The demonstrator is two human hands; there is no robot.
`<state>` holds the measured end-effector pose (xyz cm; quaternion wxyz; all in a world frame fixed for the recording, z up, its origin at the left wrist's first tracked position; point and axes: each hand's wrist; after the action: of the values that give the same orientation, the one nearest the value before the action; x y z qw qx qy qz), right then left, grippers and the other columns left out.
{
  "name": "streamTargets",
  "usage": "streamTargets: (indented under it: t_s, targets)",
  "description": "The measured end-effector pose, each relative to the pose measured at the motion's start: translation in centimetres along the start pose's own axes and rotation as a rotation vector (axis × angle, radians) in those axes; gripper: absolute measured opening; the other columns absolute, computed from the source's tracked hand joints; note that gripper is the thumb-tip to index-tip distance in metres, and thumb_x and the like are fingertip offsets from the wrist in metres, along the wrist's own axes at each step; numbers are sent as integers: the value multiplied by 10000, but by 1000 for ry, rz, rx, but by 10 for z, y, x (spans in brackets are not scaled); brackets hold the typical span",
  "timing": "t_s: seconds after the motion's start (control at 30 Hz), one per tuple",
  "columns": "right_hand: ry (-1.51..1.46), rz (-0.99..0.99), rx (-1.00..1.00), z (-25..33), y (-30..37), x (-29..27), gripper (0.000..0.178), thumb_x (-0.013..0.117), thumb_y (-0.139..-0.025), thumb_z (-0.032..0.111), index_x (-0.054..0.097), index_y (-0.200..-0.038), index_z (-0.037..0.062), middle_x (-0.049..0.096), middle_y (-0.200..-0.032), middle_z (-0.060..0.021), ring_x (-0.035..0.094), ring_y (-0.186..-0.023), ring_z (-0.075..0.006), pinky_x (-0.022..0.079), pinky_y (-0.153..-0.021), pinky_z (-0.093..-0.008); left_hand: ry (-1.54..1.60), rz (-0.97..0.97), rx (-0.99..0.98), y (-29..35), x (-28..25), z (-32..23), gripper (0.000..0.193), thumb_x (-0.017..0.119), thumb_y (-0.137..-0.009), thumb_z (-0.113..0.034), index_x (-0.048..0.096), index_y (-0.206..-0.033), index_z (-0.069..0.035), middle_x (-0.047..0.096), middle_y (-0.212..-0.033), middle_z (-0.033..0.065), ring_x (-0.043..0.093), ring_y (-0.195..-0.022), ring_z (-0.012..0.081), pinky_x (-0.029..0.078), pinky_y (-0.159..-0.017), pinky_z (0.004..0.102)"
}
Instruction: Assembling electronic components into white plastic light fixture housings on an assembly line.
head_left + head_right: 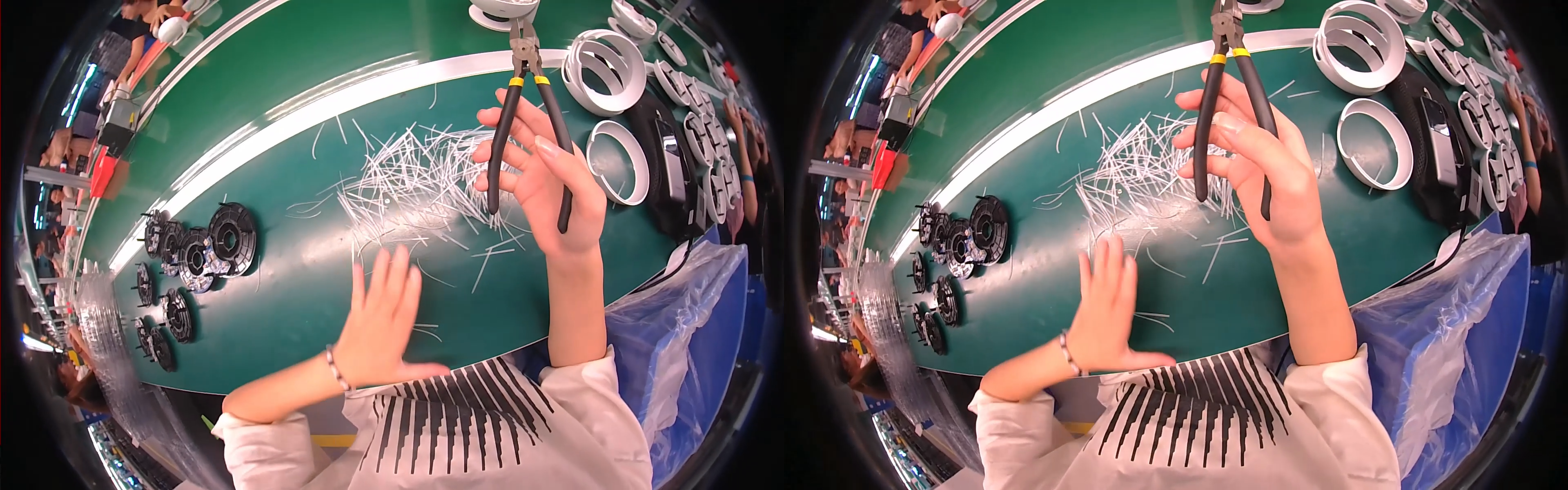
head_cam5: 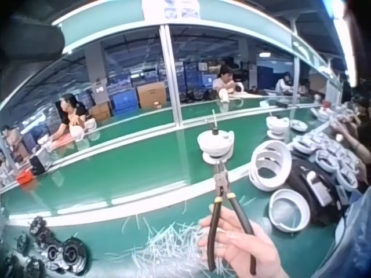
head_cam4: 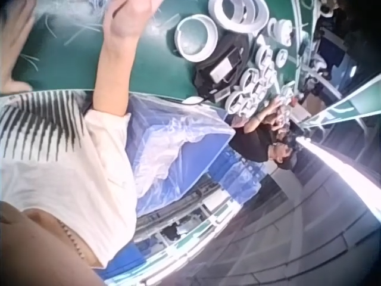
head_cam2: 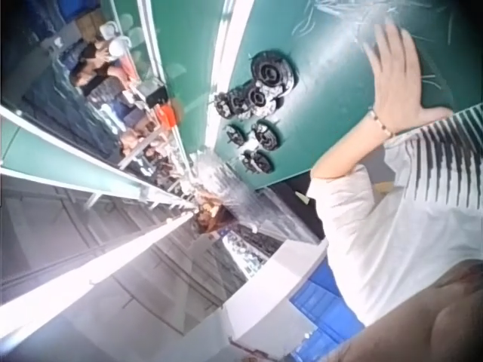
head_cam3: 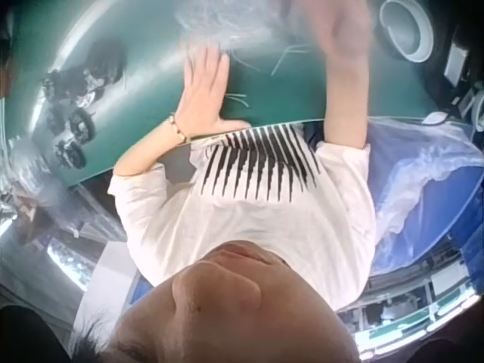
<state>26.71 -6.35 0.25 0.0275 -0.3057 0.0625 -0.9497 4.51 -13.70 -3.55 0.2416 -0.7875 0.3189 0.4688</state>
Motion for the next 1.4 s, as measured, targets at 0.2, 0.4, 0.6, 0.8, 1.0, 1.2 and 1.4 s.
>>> streamTargets:
  t_s: [0.2,0.4,0.6,0.8,1.0,1.2,1.4]
  targets:
    - [6,47,-16,0,0,4,475,462,-794,158,346,-1195,-69,485,-1086,-185,541,-855,-219,478,-684,-349,-161,31,35,-42,17,9,844,474,-729,-573,243,-1285,20,132,-1328,303,156,-1219,470,128,-949,582]
    - [-20,120,31,-7,-7,1,564,404,-813,233,243,-1257,-75,389,-1194,-202,481,-942,-263,409,-786,-392,-94,-233,308,-118,23,28,603,609,-714,-302,381,-1174,13,316,-1223,270,238,-1205,408,224,-964,525]
    - [-220,319,2,8,1,-2,700,455,-784,271,132,-1300,-73,344,-1236,-128,404,-962,-221,372,-740,-345,166,-590,548,-87,11,20,292,606,-677,-113,533,-943,-17,507,-1057,151,504,-1004,276,377,-905,432]
    - [-41,302,-51,11,13,7,714,485,-758,267,167,-1299,-73,259,-1301,-122,381,-906,-198,375,-705,-308,-92,-548,-133,45,-25,48,449,613,-665,-98,489,-1078,28,455,-1186,184,438,-1106,332,316,-940,457]
    - [64,407,8,0,18,18,787,529,-731,291,133,-1298,-84,286,-1241,-104,375,-883,-190,366,-704,-296,-215,-446,-529,102,0,61,778,516,-758,-448,242,-1233,104,176,-1325,280,173,-1240,403,157,-1004,474]
    - [181,495,112,-29,19,24,735,518,-741,328,220,-1282,-71,292,-1238,-111,408,-893,-199,390,-684,-304,221,-674,-281,51,25,-8,725,583,-711,-368,311,-1219,70,175,-1348,230,161,-1258,366,208,-987,471]
    - [400,503,270,-38,39,37,791,537,-724,330,164,-1292,-76,351,-1154,-116,413,-879,-206,391,-668,-292,417,-755,-178,75,62,-44,522,612,-687,-223,440,-1094,55,215,-1331,218,149,-1261,356,238,-987,420]
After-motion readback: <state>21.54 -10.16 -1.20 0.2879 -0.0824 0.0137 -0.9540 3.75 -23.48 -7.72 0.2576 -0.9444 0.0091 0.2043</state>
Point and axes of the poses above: each hand's wrist, its own y-axis away from the middle knuckle, its own x-axis out of the palm, z = x × y
